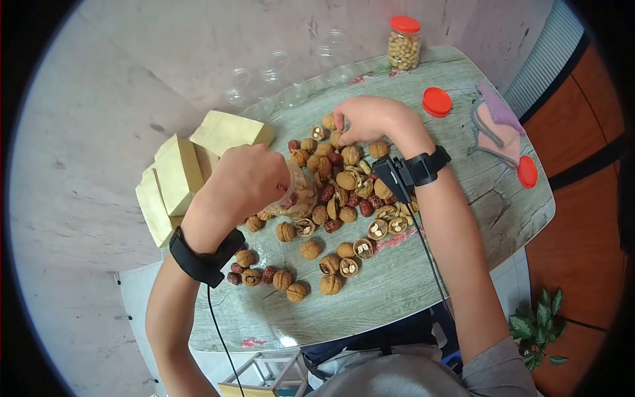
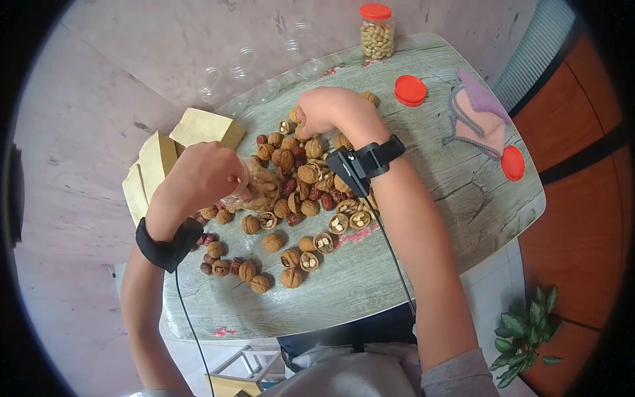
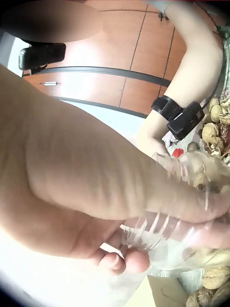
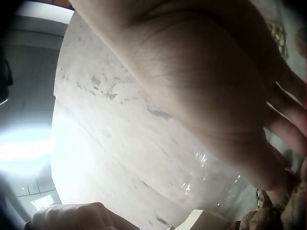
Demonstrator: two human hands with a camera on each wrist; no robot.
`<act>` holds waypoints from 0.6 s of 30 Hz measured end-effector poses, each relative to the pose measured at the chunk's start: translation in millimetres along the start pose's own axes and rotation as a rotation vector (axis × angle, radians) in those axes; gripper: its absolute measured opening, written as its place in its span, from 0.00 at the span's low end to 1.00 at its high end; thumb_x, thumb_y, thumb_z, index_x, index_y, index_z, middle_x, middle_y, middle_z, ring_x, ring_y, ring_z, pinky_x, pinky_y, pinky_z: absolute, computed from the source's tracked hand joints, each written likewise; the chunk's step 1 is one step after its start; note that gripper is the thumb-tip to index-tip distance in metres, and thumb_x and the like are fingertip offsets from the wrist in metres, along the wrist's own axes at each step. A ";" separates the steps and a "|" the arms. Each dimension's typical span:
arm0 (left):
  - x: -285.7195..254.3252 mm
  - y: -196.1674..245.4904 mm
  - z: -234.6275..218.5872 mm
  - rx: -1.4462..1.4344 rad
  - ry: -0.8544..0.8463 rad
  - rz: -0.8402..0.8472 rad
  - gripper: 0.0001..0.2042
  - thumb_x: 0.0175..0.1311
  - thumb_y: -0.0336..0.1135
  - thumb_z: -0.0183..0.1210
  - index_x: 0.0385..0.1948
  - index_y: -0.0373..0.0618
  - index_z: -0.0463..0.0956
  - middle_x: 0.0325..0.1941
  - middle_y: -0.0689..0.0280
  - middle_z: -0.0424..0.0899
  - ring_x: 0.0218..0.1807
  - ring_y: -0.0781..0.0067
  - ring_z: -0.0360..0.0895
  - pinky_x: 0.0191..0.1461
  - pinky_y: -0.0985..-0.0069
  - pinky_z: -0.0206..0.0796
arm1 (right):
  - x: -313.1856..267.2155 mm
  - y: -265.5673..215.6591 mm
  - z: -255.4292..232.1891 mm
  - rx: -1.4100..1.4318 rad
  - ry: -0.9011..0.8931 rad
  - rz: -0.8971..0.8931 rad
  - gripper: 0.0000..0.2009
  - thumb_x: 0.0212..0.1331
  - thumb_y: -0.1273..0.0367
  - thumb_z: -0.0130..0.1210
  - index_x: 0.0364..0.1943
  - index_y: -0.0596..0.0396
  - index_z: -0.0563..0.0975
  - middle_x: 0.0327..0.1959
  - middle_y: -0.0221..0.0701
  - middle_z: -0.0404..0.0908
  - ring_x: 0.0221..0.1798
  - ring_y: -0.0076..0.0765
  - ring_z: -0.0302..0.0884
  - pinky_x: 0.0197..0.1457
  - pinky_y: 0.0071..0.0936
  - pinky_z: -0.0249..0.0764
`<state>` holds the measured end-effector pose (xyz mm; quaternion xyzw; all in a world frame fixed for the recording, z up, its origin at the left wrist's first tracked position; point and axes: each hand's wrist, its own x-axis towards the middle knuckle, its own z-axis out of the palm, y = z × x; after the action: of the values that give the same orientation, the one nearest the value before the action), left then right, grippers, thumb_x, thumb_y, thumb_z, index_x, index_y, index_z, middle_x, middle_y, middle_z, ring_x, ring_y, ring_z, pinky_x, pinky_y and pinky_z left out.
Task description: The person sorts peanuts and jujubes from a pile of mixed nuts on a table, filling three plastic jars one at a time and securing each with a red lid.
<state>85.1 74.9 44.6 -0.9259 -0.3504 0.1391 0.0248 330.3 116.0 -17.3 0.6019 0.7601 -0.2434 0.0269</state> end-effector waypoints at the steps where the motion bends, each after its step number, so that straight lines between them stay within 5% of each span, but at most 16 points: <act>1: -1.3 0.4 -1.8 0.003 0.000 0.002 0.05 0.52 0.33 0.65 0.19 0.47 0.85 0.21 0.57 0.82 0.30 0.52 0.83 0.34 0.61 0.75 | -1.8 1.1 -0.3 0.023 0.023 -0.015 0.23 0.57 0.56 0.72 0.52 0.53 0.82 0.48 0.41 0.87 0.52 0.47 0.85 0.53 0.42 0.80; 5: -13.2 1.5 -17.0 -0.061 0.051 -0.025 0.04 0.53 0.35 0.68 0.26 0.50 0.89 0.24 0.60 0.85 0.31 0.53 0.83 0.37 0.61 0.74 | 0.0 1.4 -1.5 -0.020 -0.018 0.074 0.21 0.55 0.58 0.73 0.49 0.54 0.82 0.45 0.41 0.88 0.49 0.45 0.86 0.50 0.41 0.80; 7: -20.8 0.1 -26.3 -0.150 0.041 -0.071 0.05 0.54 0.36 0.69 0.29 0.51 0.91 0.26 0.62 0.88 0.31 0.56 0.82 0.39 0.62 0.73 | 0.7 0.8 -5.8 0.032 -0.147 0.263 0.19 0.53 0.62 0.74 0.46 0.55 0.83 0.44 0.40 0.88 0.47 0.44 0.86 0.48 0.41 0.81; 11: -43.6 4.7 -43.1 -0.245 0.223 -0.100 0.06 0.57 0.35 0.71 0.35 0.49 0.91 0.32 0.67 0.91 0.34 0.65 0.82 0.41 0.67 0.73 | 0.1 8.0 -3.8 0.026 -0.191 0.241 0.18 0.53 0.64 0.74 0.45 0.55 0.83 0.44 0.39 0.88 0.48 0.44 0.86 0.49 0.41 0.80; 13: -53.0 5.5 -46.3 -0.277 0.261 -0.137 0.07 0.57 0.34 0.72 0.35 0.47 0.90 0.33 0.67 0.91 0.35 0.68 0.82 0.41 0.69 0.73 | 6.3 13.0 7.0 -0.068 -0.004 0.080 0.16 0.52 0.66 0.74 0.44 0.55 0.83 0.44 0.37 0.88 0.49 0.45 0.85 0.50 0.41 0.80; 15: -62.1 -0.1 -45.0 -0.450 0.344 -0.222 0.09 0.59 0.32 0.71 0.39 0.44 0.86 0.33 0.67 0.90 0.36 0.76 0.82 0.39 0.73 0.71 | 8.1 10.4 10.2 -0.062 -0.019 0.095 0.16 0.53 0.66 0.74 0.44 0.54 0.83 0.45 0.37 0.88 0.49 0.47 0.85 0.51 0.41 0.80; 18: -72.7 -10.5 -36.2 -0.598 0.391 -0.330 0.08 0.62 0.30 0.70 0.38 0.40 0.82 0.30 0.65 0.88 0.31 0.72 0.83 0.36 0.73 0.72 | 16.3 8.8 16.4 -0.055 -0.037 0.093 0.16 0.53 0.66 0.73 0.45 0.53 0.84 0.45 0.37 0.88 0.49 0.48 0.85 0.51 0.41 0.80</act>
<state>36.3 37.0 98.3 -0.8326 -0.5082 -0.1538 -0.1577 329.8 125.4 -40.1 0.6308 0.7372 -0.2319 0.0689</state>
